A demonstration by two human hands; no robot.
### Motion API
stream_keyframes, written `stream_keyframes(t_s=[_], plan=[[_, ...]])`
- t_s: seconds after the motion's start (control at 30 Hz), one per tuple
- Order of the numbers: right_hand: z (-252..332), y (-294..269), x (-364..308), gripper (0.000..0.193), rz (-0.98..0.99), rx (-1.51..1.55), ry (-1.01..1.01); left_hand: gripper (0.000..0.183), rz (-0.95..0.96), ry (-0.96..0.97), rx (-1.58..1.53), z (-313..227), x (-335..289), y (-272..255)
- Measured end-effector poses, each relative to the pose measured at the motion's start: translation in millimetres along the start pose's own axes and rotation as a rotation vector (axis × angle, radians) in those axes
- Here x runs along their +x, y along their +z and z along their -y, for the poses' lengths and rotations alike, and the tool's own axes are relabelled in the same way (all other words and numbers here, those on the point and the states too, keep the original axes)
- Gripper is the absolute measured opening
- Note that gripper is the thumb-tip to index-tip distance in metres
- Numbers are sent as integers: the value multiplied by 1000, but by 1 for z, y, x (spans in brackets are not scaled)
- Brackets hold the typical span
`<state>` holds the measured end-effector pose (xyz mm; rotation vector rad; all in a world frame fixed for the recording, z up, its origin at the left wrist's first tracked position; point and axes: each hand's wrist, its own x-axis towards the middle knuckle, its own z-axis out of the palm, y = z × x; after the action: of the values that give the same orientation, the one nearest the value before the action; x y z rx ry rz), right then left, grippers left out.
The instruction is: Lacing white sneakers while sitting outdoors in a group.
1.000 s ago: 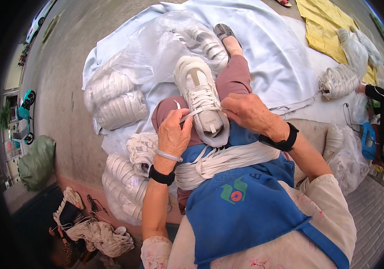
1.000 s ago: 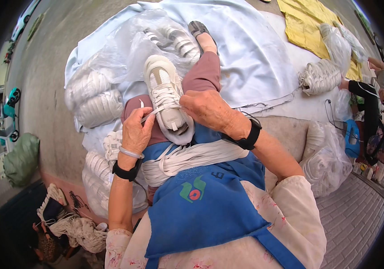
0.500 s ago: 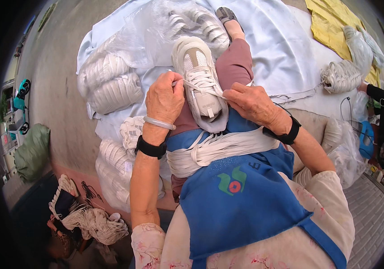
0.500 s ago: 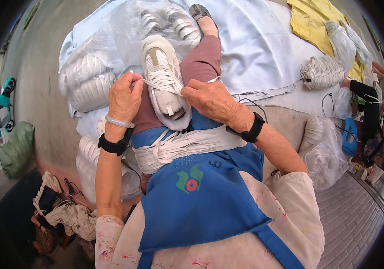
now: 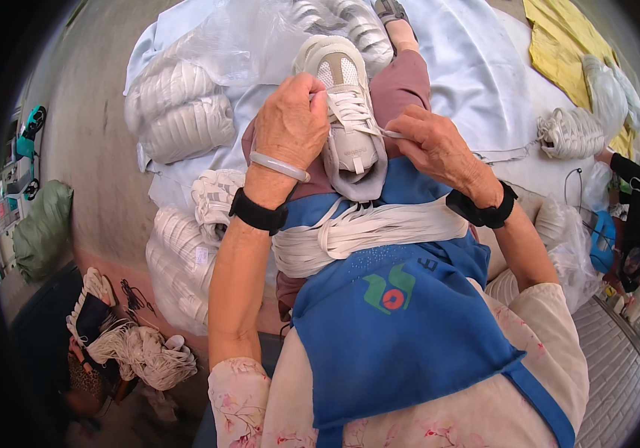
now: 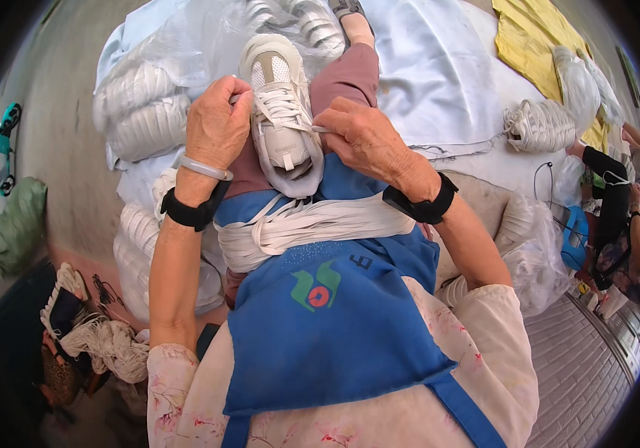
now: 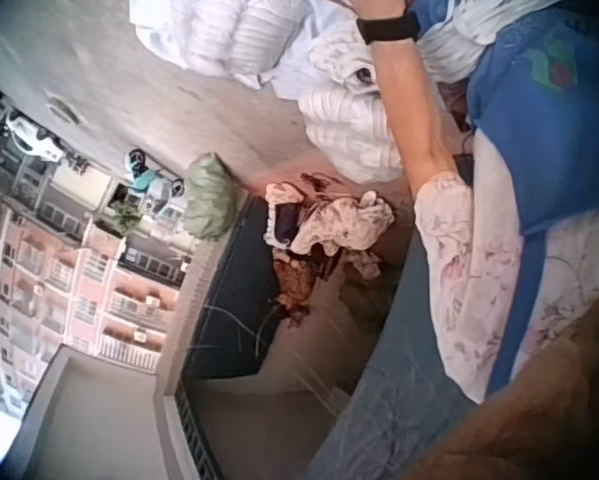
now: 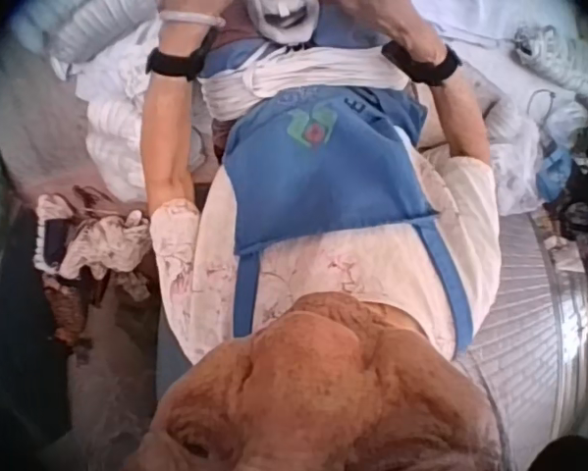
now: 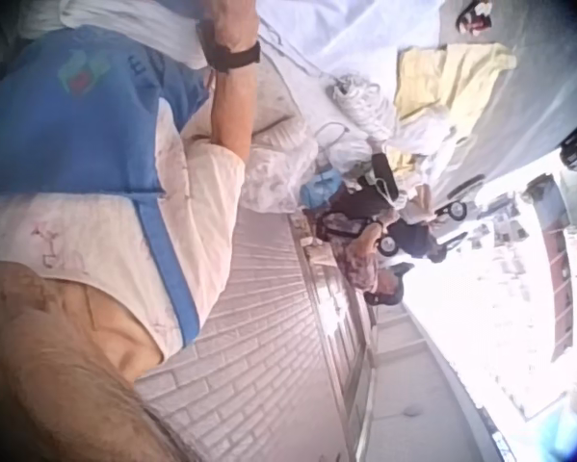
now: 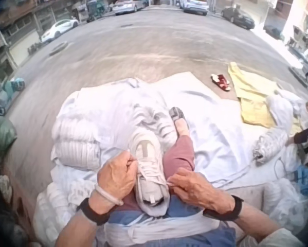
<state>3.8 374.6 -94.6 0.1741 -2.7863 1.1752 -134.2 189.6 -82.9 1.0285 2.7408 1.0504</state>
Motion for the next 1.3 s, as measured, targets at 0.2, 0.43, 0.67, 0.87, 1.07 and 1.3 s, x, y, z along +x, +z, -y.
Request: stream_keyframes(t_s=[0.2, 0.43, 0.67, 0.87, 1.07, 1.3], plan=[[0, 5, -2, 14, -16, 66, 66, 11, -46, -53, -61, 0, -8, -9], [12, 6, 7, 22, -46, 341, 360, 15, 190, -11, -77, -7, -38, -3], [14, 9, 13, 27, -51, 312, 419, 12, 68, 40, 100, -5, -41, 9], [0, 13, 8, 30, -33, 321, 341, 14, 142, 43, 82, -6, -37, 6], [-3, 14, 6, 27, -61, 226, 224, 12, 98, 40, 11, -8, -38, 8], [7, 8, 17, 23, 50, 243, 302, 10, 189, 16, 92, -5, -34, -1]])
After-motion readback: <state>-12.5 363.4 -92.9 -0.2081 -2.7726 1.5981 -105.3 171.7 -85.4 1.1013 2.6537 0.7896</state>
